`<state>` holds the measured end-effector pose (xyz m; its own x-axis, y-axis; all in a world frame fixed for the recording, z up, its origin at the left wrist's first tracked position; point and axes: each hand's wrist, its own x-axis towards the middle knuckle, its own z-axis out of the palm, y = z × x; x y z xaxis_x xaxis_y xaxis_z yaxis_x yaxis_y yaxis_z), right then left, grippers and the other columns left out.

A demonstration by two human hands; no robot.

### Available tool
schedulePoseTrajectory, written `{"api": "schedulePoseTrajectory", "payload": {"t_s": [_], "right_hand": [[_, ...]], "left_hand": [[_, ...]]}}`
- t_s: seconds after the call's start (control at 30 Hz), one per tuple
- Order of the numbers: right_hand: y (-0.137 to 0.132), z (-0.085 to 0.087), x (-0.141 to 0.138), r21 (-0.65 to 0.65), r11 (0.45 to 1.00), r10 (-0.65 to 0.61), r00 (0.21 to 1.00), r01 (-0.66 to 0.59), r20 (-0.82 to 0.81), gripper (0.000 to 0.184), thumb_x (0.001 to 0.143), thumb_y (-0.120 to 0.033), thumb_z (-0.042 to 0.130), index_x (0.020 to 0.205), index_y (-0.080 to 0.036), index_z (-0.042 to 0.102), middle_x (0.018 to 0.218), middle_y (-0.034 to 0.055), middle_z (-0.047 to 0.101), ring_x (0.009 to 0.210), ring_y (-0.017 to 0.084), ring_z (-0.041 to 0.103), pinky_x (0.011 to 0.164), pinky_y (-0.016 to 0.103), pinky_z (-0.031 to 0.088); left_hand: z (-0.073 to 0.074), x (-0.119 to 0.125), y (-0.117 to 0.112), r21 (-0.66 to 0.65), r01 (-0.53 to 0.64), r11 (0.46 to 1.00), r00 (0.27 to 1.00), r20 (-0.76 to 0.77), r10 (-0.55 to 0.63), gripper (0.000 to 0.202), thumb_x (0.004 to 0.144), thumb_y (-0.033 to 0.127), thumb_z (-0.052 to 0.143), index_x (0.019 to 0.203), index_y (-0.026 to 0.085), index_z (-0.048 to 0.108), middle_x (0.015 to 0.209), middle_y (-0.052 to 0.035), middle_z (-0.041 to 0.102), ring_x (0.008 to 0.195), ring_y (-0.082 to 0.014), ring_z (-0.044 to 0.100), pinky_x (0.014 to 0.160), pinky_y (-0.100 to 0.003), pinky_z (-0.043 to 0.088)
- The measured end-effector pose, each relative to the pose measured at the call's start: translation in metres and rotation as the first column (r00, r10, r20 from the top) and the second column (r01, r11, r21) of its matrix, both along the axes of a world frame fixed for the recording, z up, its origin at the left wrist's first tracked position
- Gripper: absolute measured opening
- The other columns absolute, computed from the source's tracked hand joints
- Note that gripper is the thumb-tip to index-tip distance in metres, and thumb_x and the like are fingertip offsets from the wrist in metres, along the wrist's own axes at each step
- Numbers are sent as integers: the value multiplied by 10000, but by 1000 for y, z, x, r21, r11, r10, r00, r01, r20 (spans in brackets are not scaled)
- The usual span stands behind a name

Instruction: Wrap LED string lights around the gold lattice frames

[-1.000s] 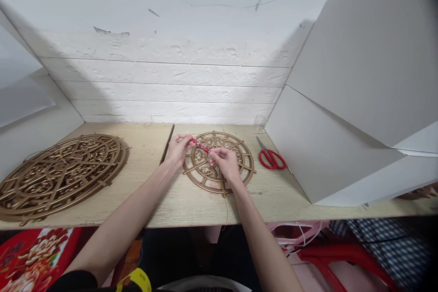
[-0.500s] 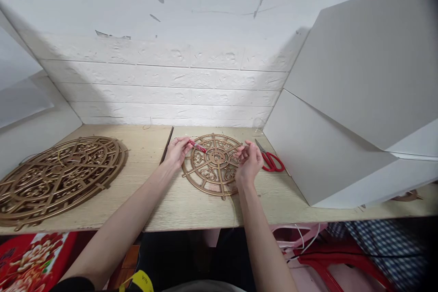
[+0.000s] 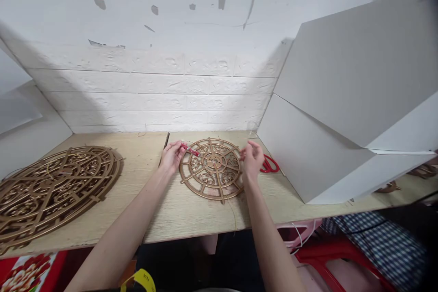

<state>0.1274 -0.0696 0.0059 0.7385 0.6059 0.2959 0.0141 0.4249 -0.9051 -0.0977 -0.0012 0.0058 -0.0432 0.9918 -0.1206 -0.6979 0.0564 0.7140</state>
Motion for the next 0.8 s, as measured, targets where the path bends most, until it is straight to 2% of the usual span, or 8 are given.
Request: {"api": "schedulePoseTrajectory", "payload": {"t_s": [0.03,0.1,0.17,0.27,0.4,0.57,0.67,0.8], "right_hand": [[7,1,-2,-74,994,95,988,-87,125,365,770,-335,570,1080,-150,520,616,-21,602,542,136,543,502,233,408],[23,3,-5,-230,955,266,886,-189,379,443,768,-300,594,1167,-132,501,628,-9,625,603,161,579,574,260,432],[38,4,-5,-361,898,428,698,-253,575,407,758,-244,617,1147,-145,551,646,-4,639,632,164,584,620,265,428],[51,3,3,-457,812,581,434,-362,688,208,752,-159,607,949,-178,671,731,13,674,673,157,586,663,262,421],[45,1,17,-459,764,627,352,-453,695,166,745,-106,585,807,-179,720,825,37,681,764,171,584,694,268,419],[30,7,19,-572,685,690,149,-450,708,254,683,-16,609,827,-187,730,847,43,612,852,187,542,810,310,403],[25,12,16,-608,682,697,109,-406,709,289,656,18,601,841,-182,699,880,41,567,909,196,516,840,320,394],[19,15,16,-700,629,759,70,-338,648,349,624,-5,642,914,-196,676,928,38,545,959,214,496,897,363,373]], "left_hand": [[0,0,0,1,6,1000,1000,-6,-6,147,783,2,558,675,96,593,684,-91,679,550,-65,609,514,-117,486],[-1,1,0,3,9,1000,1000,-19,-9,149,776,5,567,661,98,584,685,-96,678,525,-59,591,496,-112,470],[-2,1,1,5,3,1000,999,-34,-3,145,772,13,573,657,100,581,670,-91,674,476,-45,552,467,-109,450],[-4,1,4,13,5,1000,998,-55,-5,121,762,23,586,670,101,584,665,-82,672,439,-35,514,440,-112,431],[-10,3,8,50,20,999,996,-84,-15,100,732,38,621,676,107,576,676,-82,677,458,-42,528,453,-119,435],[-16,3,12,111,54,992,993,-113,-42,88,696,69,667,694,104,586,693,-95,685,490,-54,550,485,-134,455],[-19,3,14,109,46,993,992,-119,-33,79,694,78,672,708,100,597,706,-99,689,483,-50,542,472,-132,449],[-20,3,15,87,33,996,993,-116,-22,76,701,81,668,711,100,595,709,-105,689,482,-55,543,450,-133,437]]}}
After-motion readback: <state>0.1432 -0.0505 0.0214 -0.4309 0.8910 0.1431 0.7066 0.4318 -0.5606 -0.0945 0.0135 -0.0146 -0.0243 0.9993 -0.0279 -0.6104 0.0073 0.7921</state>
